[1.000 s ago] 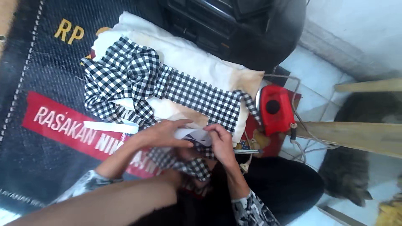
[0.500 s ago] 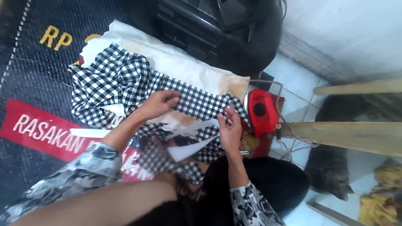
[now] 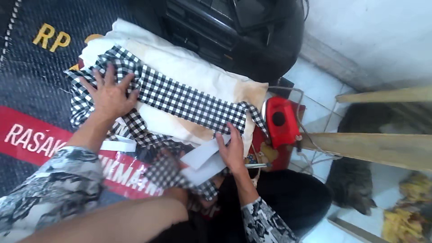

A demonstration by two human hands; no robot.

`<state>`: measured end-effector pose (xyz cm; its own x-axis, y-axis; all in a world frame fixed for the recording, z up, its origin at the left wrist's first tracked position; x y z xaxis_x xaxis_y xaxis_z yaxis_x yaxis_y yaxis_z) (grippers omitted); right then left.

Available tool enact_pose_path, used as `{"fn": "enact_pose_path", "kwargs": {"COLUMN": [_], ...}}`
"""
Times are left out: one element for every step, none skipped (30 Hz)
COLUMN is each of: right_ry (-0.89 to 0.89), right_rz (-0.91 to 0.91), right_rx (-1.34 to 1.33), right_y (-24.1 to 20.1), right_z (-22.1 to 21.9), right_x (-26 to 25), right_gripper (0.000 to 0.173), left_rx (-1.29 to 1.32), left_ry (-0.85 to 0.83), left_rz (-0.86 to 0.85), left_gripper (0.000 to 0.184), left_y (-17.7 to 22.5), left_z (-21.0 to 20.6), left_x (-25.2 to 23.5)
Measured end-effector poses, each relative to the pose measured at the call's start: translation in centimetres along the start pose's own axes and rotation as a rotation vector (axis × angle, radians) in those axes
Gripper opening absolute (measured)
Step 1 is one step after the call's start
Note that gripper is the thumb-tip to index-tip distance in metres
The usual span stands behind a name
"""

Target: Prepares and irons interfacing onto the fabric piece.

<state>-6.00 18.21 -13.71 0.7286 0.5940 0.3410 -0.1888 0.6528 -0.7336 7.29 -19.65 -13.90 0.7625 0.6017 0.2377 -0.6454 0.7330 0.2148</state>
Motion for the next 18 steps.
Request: {"fn": "enact_pose_path", "kwargs": {"right_ry": [-0.03, -0.062, -0.089, -0.105, -0.102, -0.084, -0.056, -0.029, -0.02, -0.028, -0.047, -0.074, -0.09, -0.1, -0.111, -0.123, -0.132, -0.149], "right_rz": [-0.028, -0.05, -0.063, -0.064, -0.055, -0.045, -0.039, -0.039, -0.054, -0.078, -0.104, -0.135, -0.162, -0.182, -0.196, -0.197, -0.177, -0.157], "right_rx": [-0.025, -0.07, -0.125, -0.183, -0.235, -0.268, -0.269, -0.249, -0.218, -0.185, -0.155, -0.137, -0.128, -0.137, -0.159, -0.194, -0.235, -0.283], "right_y": [-0.3, -0.5, -0.6, -0.6, -0.4, -0.2, 0.1, 0.4, 0.6, 0.7, 0.7, 0.5, 0.1, -0.4, -0.8, -1.1, -1.2, -1.2], "right_z": [0.3, 0.6, 1.0, 1.5, 2.0, 2.5, 2.8, 2.9, 3.0, 2.9, 2.9, 2.9, 3.0, 3.2, 3.7, 4.3, 5.0, 5.6], "right_x": [0.0, 0.1, 0.2, 0.3, 0.5, 0.6, 0.9, 1.1, 1.4, 1.6, 1.8, 1.8, 1.8, 1.7, 1.5, 1.3, 0.9, 0.5], "right_gripper": [0.07, 0.076, 0.081, 0.086, 0.091, 0.098, 0.104, 0.109, 0.111, 0.11, 0.103, 0.091, 0.076, 0.063, 0.053, 0.046, 0.041, 0.038], "left_rx": [-0.018, -0.027, -0.022, 0.002, 0.065, 0.157, 0.244, 0.305, 0.346, 0.344, 0.313, 0.274, 0.248, 0.244, 0.268, 0.308, 0.38, 0.446], "left_ry": [0.051, 0.105, 0.155, 0.201, 0.216, 0.177, 0.095, -0.028, -0.168, -0.299, -0.435, -0.54, -0.588, -0.575, -0.56, -0.57, -0.59, -0.574], "left_rz": [0.013, 0.005, -0.03, -0.104, -0.191, -0.263, -0.317, -0.352, -0.388, -0.431, -0.466, -0.497, -0.521, -0.538, -0.524, -0.478, -0.419, -0.384], "left_gripper": [0.061, 0.062, 0.064, 0.063, 0.062, 0.065, 0.073, 0.084, 0.096, 0.107, 0.112, 0.109, 0.1, 0.089, 0.074, 0.06, 0.049, 0.042], "left_y": [-0.1, 0.3, 1.1, 2.4, 4.2, 6.5, 9.0, 11.6, 14.0, 15.9, 17.2, 17.9, 18.1, 17.9, 17.4, 16.9, 16.2, 15.4], "left_z": [0.3, 0.5, 0.7, 0.7, 0.6, 0.2, -0.4, -1.2, -2.0, -2.7, -3.3, -3.8, -4.1, -4.2, -3.9, -3.1, -2.1, -1.3], "left_x": [0.0, 0.2, 0.6, 1.3, 2.3, 3.6, 5.2, 7.1, 8.8, 10.3, 11.3, 11.8, 11.9, 11.8, 11.2, 10.4, 9.4, 8.5]}}
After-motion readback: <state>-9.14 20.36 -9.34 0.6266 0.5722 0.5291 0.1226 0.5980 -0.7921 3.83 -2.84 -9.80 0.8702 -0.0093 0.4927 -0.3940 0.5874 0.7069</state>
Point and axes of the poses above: each hand's wrist, its own x-axis away from the middle knuckle, its own z-axis out of the back of the hand, y = z × x, the point moved 1 cm from there along -x, towards the middle knuckle, and after that the axes turned 8 degrees about -y, right-handed, at the moved point
